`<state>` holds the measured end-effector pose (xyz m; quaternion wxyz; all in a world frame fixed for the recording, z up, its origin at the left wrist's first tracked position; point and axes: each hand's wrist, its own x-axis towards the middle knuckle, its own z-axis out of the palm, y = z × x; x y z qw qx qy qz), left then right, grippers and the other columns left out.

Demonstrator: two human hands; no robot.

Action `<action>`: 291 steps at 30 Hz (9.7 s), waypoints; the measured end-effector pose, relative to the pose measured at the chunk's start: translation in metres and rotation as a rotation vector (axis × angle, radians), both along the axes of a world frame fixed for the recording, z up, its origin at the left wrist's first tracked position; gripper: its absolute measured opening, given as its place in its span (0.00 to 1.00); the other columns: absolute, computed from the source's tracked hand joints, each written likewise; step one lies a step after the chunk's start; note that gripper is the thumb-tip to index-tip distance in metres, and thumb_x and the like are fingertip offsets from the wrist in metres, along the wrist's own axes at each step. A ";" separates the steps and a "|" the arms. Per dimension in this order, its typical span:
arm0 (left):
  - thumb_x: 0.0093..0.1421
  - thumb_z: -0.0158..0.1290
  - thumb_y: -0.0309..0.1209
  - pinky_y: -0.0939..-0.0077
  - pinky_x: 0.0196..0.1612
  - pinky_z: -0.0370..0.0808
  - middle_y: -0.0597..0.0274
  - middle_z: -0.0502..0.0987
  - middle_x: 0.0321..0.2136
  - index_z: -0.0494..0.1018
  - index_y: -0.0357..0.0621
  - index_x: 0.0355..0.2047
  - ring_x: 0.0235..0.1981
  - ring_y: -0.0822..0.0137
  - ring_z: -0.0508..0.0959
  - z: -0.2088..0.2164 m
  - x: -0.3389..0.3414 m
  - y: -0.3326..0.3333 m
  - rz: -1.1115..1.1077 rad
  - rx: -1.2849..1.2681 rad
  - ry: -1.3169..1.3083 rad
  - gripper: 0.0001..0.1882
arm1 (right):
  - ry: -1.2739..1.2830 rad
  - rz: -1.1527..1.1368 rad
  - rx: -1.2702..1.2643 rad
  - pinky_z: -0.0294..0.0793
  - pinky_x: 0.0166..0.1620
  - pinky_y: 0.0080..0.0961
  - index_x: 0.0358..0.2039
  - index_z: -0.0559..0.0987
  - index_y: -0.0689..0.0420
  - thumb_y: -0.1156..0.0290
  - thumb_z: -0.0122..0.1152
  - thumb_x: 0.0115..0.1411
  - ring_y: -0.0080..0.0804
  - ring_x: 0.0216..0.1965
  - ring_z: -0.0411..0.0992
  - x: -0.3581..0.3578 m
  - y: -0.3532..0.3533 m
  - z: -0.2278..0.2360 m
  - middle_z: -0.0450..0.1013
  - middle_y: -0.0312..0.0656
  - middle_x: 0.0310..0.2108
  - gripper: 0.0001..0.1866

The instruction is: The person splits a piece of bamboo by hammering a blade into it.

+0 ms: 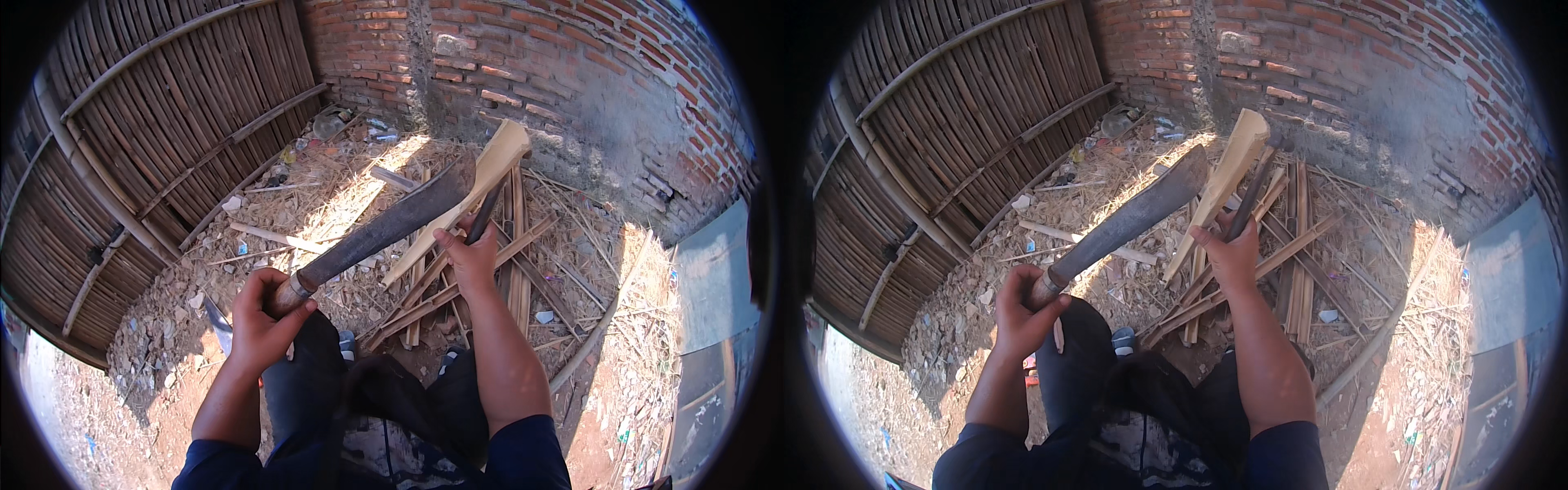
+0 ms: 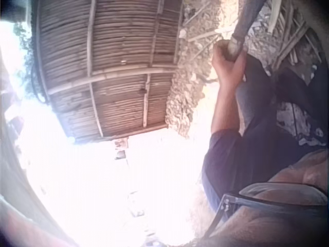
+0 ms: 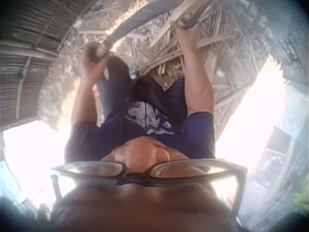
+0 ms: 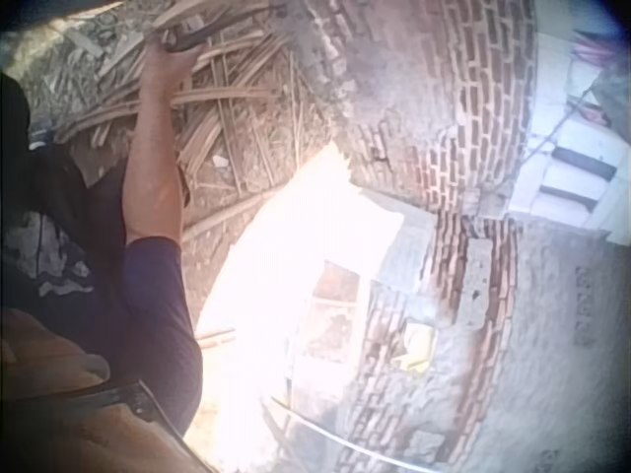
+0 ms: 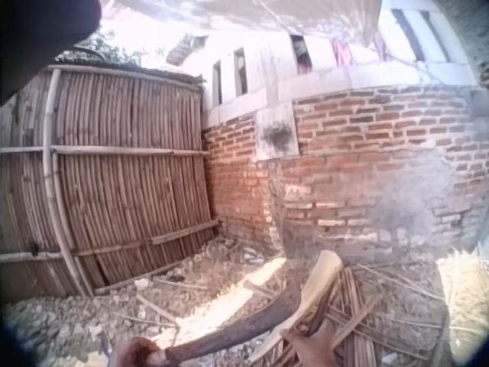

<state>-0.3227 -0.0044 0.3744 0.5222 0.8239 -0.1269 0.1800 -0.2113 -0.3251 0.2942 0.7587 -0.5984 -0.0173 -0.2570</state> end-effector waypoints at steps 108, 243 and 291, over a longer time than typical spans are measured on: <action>0.62 0.61 0.42 0.59 0.34 0.76 0.50 0.81 0.26 0.72 0.37 0.39 0.31 0.47 0.82 0.155 0.030 0.007 0.146 0.723 -0.441 0.19 | -0.008 -0.305 -0.331 0.74 0.44 0.34 0.41 0.72 0.62 0.45 0.71 0.58 0.34 0.39 0.76 -0.010 0.075 0.107 0.76 0.46 0.37 0.31; 0.61 0.59 0.45 0.50 0.32 0.73 0.46 0.77 0.23 0.72 0.40 0.36 0.30 0.42 0.79 0.168 -0.001 0.036 0.275 0.856 -0.377 0.19 | 0.161 -0.295 -1.340 0.68 0.34 0.36 0.34 0.72 0.63 0.43 0.45 0.72 0.36 0.26 0.66 -0.128 0.001 0.306 0.67 0.45 0.22 0.31; 0.61 0.60 0.45 0.50 0.34 0.76 0.46 0.78 0.25 0.74 0.40 0.43 0.31 0.44 0.80 0.163 -0.009 0.049 0.298 0.912 -0.319 0.21 | 0.181 -0.193 -1.432 0.67 0.33 0.33 0.35 0.73 0.60 0.44 0.46 0.73 0.28 0.27 0.67 -0.111 0.014 0.296 0.67 0.40 0.24 0.28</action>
